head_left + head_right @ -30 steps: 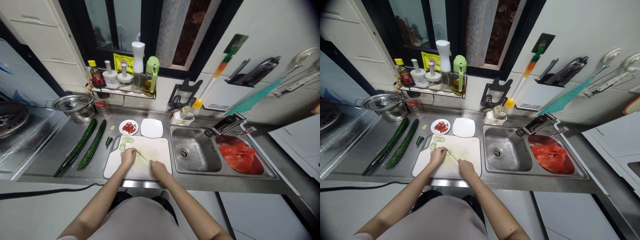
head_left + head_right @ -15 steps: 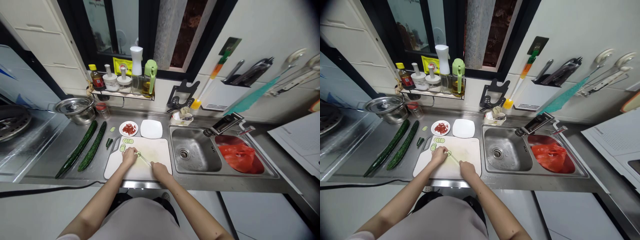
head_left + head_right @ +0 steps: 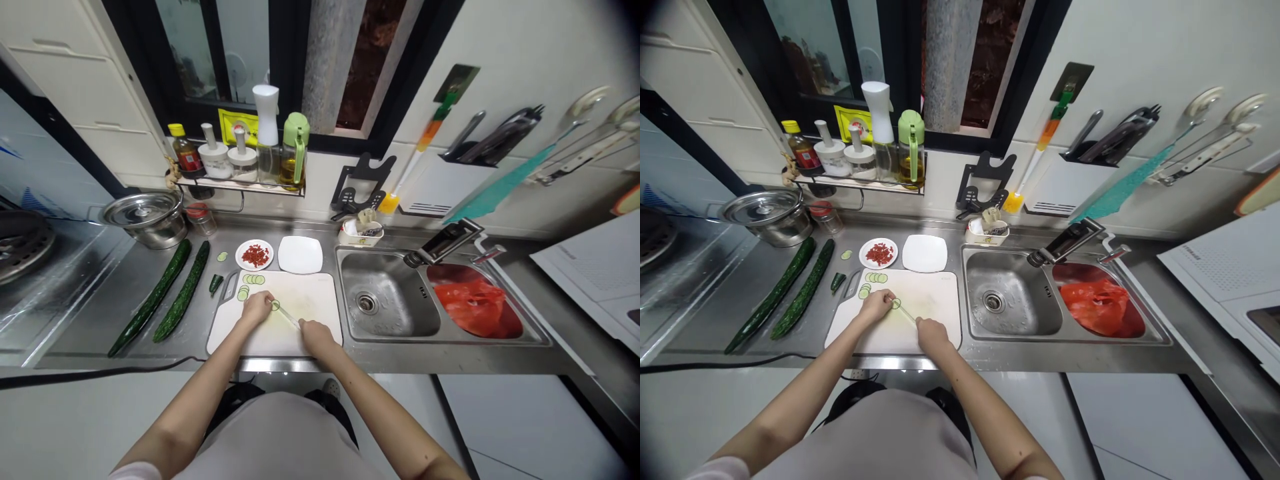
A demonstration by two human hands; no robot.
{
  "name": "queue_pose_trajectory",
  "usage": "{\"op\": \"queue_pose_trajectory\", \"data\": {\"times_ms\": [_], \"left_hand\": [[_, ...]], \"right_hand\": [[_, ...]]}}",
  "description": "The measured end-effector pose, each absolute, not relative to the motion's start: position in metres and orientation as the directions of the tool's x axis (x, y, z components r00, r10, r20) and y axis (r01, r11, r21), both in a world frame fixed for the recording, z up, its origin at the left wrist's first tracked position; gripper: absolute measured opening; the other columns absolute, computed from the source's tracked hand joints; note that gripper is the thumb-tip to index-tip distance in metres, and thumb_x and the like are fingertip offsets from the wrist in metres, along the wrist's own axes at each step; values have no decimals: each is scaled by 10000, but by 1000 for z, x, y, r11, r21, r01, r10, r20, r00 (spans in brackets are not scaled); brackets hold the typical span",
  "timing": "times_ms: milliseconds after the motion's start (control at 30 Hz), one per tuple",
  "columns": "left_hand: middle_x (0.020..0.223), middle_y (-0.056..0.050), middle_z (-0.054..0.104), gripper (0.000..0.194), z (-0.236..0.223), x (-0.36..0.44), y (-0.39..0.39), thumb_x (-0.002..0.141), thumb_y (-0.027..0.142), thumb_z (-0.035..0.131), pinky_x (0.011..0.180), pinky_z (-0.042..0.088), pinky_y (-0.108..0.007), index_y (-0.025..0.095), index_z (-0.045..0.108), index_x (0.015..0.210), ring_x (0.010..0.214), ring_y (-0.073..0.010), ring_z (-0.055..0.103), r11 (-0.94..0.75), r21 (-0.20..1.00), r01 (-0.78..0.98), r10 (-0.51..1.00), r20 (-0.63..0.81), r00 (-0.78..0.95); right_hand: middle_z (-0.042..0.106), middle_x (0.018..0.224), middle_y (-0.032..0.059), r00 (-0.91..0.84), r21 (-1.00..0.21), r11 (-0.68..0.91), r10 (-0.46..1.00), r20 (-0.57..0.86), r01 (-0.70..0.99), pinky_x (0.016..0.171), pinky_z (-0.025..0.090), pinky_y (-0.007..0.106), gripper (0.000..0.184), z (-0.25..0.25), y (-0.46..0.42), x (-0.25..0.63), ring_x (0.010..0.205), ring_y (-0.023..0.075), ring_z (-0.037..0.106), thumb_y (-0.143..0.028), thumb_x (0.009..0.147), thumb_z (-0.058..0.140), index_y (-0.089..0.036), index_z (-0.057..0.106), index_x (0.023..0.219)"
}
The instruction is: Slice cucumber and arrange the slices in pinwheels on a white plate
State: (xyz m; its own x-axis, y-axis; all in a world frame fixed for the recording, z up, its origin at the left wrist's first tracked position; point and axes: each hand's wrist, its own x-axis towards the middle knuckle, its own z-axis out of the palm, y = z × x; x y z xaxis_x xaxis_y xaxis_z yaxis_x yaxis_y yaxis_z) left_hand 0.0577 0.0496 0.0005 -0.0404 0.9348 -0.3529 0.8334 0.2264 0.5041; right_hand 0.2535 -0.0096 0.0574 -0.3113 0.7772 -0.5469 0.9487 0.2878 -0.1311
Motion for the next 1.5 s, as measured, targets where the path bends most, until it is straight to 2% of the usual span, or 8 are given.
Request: {"op": "queue_pose_trajectory", "data": {"times_ms": [333,733,1033,1267,1500], "left_hand": [[951,-46,729,273,-3,57,51,772,154,519,799,446,-275,219,699,966,921,-194,637,186,496,848,945,-327,-16],[872,-42,726,280,-5,47,56,735,124,551,743,436,-252,196,706,957,837,-179,643,104,554,826,943,-319,95],[819,-24,719,248,-8,45,57,711,126,586,713,432,-236,191,699,922,801,-161,637,167,606,778,939,-338,62],[821,-20,722,176,-11,48,55,702,217,657,639,429,-215,175,688,869,739,-137,638,253,622,741,931,-365,-11],[737,8,688,96,-8,52,46,725,267,643,608,393,-218,201,670,790,699,-129,609,303,628,717,941,-317,-120]], "right_hand": [[692,1007,157,-309,-127,287,781,-543,949,789,493,326,377,64,-5,246,1017,238,661,-9,840,392,-134,559,1154],[705,983,158,-346,-50,367,813,-469,929,783,500,313,319,70,1,248,994,230,677,-48,919,387,-154,598,1133],[701,998,146,-342,-56,358,815,-467,932,770,481,310,351,71,-1,253,979,234,673,-46,891,384,-162,592,1149],[692,1016,131,-244,-150,195,833,-497,969,732,429,289,277,66,-13,282,948,228,656,-210,944,367,-186,596,1098],[693,1031,111,-138,-149,73,860,-492,986,713,400,266,276,62,-14,294,950,215,650,-249,947,365,-206,591,1099]]}}
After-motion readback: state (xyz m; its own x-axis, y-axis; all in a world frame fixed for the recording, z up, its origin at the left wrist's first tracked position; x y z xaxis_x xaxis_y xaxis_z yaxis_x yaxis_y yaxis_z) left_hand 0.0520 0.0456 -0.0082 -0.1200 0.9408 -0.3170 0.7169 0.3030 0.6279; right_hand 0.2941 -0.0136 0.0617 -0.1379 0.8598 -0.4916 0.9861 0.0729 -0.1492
